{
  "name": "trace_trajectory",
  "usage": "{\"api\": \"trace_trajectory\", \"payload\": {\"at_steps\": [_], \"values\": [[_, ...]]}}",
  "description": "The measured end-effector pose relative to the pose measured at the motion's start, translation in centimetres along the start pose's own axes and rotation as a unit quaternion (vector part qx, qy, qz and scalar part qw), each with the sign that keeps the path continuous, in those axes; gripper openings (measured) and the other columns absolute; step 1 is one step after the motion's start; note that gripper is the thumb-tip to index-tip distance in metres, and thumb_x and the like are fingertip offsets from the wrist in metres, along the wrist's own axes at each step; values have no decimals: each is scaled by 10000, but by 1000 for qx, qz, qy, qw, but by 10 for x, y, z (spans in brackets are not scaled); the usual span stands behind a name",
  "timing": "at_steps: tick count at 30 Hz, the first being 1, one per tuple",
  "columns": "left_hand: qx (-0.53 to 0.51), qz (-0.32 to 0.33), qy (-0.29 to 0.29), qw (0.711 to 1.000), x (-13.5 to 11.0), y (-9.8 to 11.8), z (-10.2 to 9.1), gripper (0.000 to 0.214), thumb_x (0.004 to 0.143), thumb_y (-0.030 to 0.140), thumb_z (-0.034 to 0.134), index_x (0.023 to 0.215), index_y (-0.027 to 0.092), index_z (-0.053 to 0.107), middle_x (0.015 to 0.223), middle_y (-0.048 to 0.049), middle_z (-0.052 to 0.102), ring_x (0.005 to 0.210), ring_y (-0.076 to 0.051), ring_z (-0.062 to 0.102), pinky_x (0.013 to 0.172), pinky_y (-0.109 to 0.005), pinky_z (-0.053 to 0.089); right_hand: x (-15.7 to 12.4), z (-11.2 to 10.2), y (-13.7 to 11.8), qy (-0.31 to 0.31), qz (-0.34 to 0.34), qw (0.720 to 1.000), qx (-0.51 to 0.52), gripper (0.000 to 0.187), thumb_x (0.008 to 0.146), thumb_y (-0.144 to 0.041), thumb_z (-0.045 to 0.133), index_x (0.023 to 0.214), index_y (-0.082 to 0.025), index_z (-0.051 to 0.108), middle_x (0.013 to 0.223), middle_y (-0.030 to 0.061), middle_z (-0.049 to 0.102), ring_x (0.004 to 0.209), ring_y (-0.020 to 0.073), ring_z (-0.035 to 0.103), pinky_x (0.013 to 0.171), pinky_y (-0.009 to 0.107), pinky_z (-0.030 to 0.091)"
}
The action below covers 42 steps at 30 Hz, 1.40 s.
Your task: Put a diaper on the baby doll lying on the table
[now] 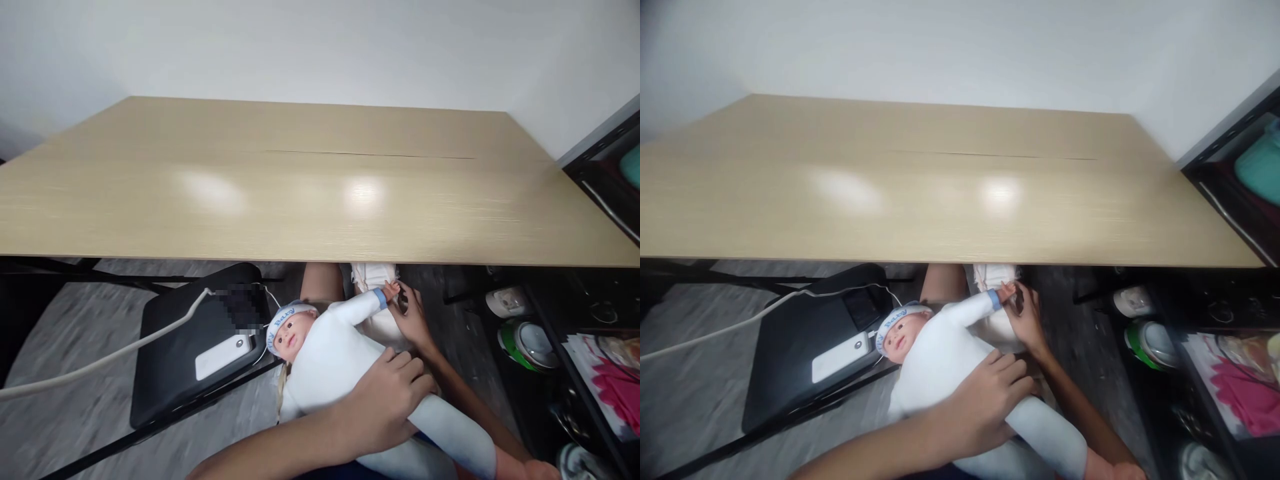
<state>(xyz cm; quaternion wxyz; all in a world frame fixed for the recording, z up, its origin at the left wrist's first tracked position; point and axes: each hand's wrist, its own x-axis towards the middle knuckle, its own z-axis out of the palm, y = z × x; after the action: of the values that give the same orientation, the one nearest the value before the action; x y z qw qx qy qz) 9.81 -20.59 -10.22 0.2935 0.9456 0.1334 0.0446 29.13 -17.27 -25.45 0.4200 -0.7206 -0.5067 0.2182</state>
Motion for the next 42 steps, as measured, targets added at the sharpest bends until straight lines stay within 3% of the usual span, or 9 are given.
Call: {"api": "trace_trajectory", "payload": {"at_steps": [11,17,22,24,28,31,34,39,42], "values": [[9,15,-2,1000,-1,0,-3,241,1060,338,691,1250,204,626,1196,-61,692,1056,-252,639,867,-426,419,41,27,-21,-140,-187,961,-145,749,966,-340,690,1693,-204,573,1808,174,483,1721,395,365,1437,651,229],[36,26,8,999,-6,4,-4,288,1013,292,752,1251,200,618,1194,-56,680,1059,-252,633,835,-421,410,36,3,-26,-195,-158,966,57,792,947,-387,772,1691,-240,543,1765,171,514,1696,388,399,1433,616,259],[61,40,13,997,-7,5,-6,321,983,280,788,1236,183,616,1192,-61,681,1062,-253,621,842,-410,409,25,-23,-30,-374,-96,882,271,748,1016,-647,767,1633,-270,575,1630,156,616,1532,342,588,1314,527,457],[73,45,13,996,-7,6,-5,321,979,273,786,1236,176,619,1159,-58,680,1043,-251,615,833,-407,397,27,-31,-37,-395,-93,857,317,752,1011,-833,665,1475,-242,702,1486,154,698,1418,347,651,1276,517,481],[120,57,25,991,-6,9,1,242,1042,291,742,1209,161,624,1123,-57,679,1006,-248,600,829,-411,378,44,-43,-61,-460,-11,806,374,1110,981,-1037,73,1172,-204,781,1216,149,764,1259,344,710,1215,526,505],[147,75,39,986,-3,12,8,99,1107,245,666,1155,166,631,1084,-51,679,964,-239,599,832,-408,380,57,-49,-87,-490,-26,832,261,825,1070,-938,303,1020,-226,716,1061,90,749,1084,281,727,1083,452,569],[159,84,46,983,-1,13,11,56,1129,208,633,1154,164,658,1081,-58,700,978,-235,620,850,-405,411,59,-51,-116,-477,-99,872,44,358,1054,-565,681,1200,-239,701,1165,84,779,1086,276,729,1016,420,585],[94,31,89,991,-26,9,10,393,1151,367,660,1477,154,609,1288,-106,765,1170,-262,683,1068,-432,511,41,-46,-148,-476,-207,838,-169,764,896,-255,758,1637,-253,571,1532,167,696,1178,362,758,1017,492,590],[2,-58,227,972,-77,-3,22,417,1155,468,620,1505,247,568,1429,-136,733,1327,-297,684,1159,-470,549,33,-39,-148,-480,-223,821,-213,784,906,-217,737,1668,-243,556,1548,183,676,1162,359,775,985,473,597]]}}
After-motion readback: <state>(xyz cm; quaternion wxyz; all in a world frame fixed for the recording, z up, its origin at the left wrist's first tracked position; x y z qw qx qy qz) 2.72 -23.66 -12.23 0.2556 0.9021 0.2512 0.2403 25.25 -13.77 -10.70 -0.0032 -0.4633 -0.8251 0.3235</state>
